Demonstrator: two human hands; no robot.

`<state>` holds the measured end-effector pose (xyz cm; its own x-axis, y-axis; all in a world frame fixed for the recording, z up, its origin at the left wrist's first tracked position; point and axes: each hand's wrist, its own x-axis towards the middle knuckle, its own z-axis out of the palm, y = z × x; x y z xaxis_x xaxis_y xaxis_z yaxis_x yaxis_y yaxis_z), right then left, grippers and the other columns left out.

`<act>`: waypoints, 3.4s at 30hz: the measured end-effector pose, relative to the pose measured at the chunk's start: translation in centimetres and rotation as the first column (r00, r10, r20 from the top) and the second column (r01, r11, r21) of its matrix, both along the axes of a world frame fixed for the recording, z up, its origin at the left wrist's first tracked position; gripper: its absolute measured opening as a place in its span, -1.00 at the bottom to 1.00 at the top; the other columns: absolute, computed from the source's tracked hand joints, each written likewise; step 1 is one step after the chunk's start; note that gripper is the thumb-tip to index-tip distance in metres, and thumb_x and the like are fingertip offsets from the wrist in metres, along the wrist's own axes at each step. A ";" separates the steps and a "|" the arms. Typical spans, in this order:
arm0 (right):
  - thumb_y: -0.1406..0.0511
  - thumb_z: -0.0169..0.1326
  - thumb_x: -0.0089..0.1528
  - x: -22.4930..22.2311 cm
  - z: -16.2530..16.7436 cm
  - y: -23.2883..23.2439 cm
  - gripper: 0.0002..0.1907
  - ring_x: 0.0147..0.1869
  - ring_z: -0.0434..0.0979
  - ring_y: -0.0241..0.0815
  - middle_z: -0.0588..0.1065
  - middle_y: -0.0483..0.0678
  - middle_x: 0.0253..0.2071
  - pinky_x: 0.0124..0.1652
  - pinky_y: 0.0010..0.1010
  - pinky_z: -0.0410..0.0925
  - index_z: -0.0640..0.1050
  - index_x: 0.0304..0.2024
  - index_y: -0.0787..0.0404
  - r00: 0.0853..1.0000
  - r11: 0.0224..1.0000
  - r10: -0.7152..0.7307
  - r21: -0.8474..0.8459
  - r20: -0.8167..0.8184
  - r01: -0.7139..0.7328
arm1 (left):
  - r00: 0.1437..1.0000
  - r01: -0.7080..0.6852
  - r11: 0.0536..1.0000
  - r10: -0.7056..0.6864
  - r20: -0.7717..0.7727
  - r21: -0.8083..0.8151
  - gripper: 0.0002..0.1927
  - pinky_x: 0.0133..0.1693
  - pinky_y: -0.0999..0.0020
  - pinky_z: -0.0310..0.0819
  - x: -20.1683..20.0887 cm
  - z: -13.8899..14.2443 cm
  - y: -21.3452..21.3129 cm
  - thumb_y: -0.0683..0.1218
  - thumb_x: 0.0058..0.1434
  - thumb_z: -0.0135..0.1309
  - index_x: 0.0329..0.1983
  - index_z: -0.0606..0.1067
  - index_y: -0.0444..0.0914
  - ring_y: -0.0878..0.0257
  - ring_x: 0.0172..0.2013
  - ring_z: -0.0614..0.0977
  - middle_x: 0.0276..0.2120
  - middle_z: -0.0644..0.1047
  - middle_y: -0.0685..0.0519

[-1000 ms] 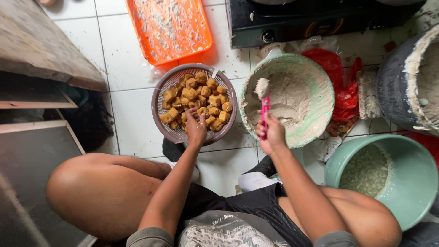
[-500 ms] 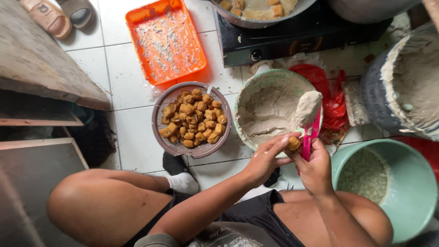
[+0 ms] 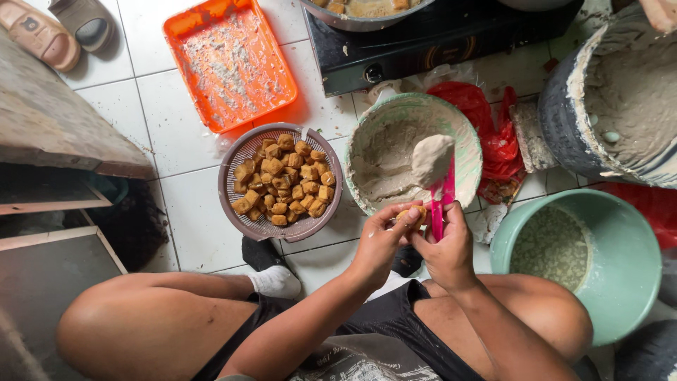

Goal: The person sits on the tiled floor and uses a pink spatula to scoop batter from a large bowl and spread it over fried tofu cubes held in the other hand, then drops each coated piece into a pot of hot oil on a portable stove. Coated tofu pieces accumulate in a colander beside the batter bowl.

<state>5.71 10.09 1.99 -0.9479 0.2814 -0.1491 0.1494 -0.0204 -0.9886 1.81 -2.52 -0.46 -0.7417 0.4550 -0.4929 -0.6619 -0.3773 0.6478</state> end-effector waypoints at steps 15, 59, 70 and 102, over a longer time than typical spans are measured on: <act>0.39 0.11 0.28 0.2 1.1 3.3 -0.84 -0.55 0.23 -0.50 0.44 -0.18 -0.40 -0.56 -0.63 0.12 0.43 -0.11 0.24 0.996 0.978 0.025 -0.208 0.083 -0.007 | 0.948 0.256 0.963 -0.233 -0.215 0.084 -0.78 -0.02 0.41 0.49 -1.3 0.5 -1.5 -0.02 0.45 0.06 -0.01 0.46 -0.26 0.39 -0.10 0.55 -0.09 0.54 0.08; 0.24 -0.03 0.37 -0.4 2.1 4.7 -0.64 -0.26 0.30 -0.38 0.41 -0.17 -0.32 -0.23 -0.55 0.23 0.55 0.12 0.29 0.973 0.967 0.045 0.236 0.227 -0.100 | 0.626 -0.197 0.973 0.034 -0.779 -0.117 -0.60 0.22 0.28 0.44 -7.3 5.9 -3.5 -0.24 0.22 0.19 0.15 0.53 -0.26 0.23 0.11 0.60 0.09 0.59 0.05; 0.14 -0.20 0.48 -0.4 2.0 8.1 -0.63 -0.52 0.08 -0.42 0.26 -0.19 -0.43 -0.48 -0.54 0.06 0.39 0.09 0.31 0.976 0.778 -0.123 -0.593 0.180 0.207 | 0.949 -0.139 0.923 0.227 0.219 -0.358 -0.49 0.17 0.11 0.27 -6.7 -7.8 1.1 0.18 0.25 0.11 0.16 0.47 -0.17 0.14 0.15 0.50 0.07 0.55 0.01; 0.17 -0.16 0.44 -1.5 1.3 6.7 -0.64 -0.49 0.11 -0.41 0.26 -0.17 -0.44 -0.47 -0.54 0.07 0.41 0.08 0.34 0.972 0.785 -0.049 -0.593 0.229 0.180 | 0.789 -0.215 -0.322 -0.614 0.030 -0.922 -0.55 0.00 0.03 0.37 -7.5 -14.3 -19.9 -0.11 0.18 0.09 0.17 0.41 -0.16 0.05 0.08 0.48 0.04 0.44 -0.02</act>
<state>4.20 16.77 3.30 -0.8484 0.1757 -0.4993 0.2905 -0.6340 -0.7167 -5.66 -22.47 -14.71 -0.9667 -0.0464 -0.2517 -0.0679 0.9947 0.0775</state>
